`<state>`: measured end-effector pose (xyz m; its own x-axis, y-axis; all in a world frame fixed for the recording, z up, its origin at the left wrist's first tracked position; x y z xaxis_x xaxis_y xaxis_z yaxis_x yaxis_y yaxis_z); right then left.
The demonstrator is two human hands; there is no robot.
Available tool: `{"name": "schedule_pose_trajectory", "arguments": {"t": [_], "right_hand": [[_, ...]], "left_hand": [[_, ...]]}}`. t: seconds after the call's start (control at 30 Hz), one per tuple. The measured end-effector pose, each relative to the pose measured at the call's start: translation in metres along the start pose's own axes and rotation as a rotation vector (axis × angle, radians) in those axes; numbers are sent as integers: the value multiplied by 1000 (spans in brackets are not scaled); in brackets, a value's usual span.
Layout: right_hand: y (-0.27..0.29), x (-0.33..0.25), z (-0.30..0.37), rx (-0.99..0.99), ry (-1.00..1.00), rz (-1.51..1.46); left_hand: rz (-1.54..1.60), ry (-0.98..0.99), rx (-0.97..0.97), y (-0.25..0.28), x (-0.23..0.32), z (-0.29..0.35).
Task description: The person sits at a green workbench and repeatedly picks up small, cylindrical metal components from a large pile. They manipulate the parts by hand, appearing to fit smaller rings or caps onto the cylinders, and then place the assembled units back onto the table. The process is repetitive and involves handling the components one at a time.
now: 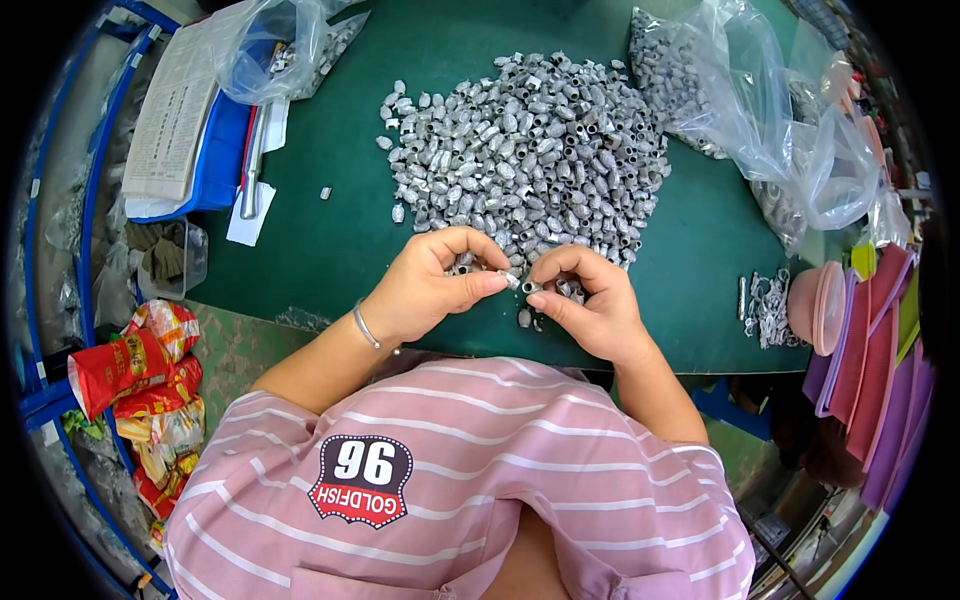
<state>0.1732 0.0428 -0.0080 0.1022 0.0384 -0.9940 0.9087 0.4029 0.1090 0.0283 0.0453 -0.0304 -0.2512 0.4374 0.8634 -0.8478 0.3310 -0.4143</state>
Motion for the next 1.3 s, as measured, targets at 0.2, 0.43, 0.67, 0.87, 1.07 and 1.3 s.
{"name": "schedule_pose_trajectory", "arguments": {"t": [0.2, 0.43, 0.67, 0.87, 1.07, 1.3], "right_hand": [[-5, 10, 0, -24, -80, -343], [-14, 32, -1, -3, -342, -1155], [-16, 32, 1, -57, -358, -1279], [-11, 31, -2, -30, -273, -1063], [-8, -6, -5, 79, 170, 557], [-27, -5, -4, 16, 282, 1003]], "left_hand": [[451, 228, -80, -15, -21, 1], [724, 270, -85, -22, -19, 1], [805, 271, -166, -21, -24, 0], [852, 285, -146, -27, -18, 2], [860, 245, -203, -26, -21, 1], [825, 220, -179, -20, -21, 2]]}}
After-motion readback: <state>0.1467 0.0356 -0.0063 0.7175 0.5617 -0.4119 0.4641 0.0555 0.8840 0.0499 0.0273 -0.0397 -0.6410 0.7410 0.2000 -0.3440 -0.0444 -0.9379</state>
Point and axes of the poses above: each hand's wrist, its own z-axis away from the middle knuckle, its own y-axis out of the back of the hand, x = y × z, the point moved 8 cm from there along -z, towards the middle knuckle, and after that the axes turned 4 degrees about z, right-handed, at the moved point
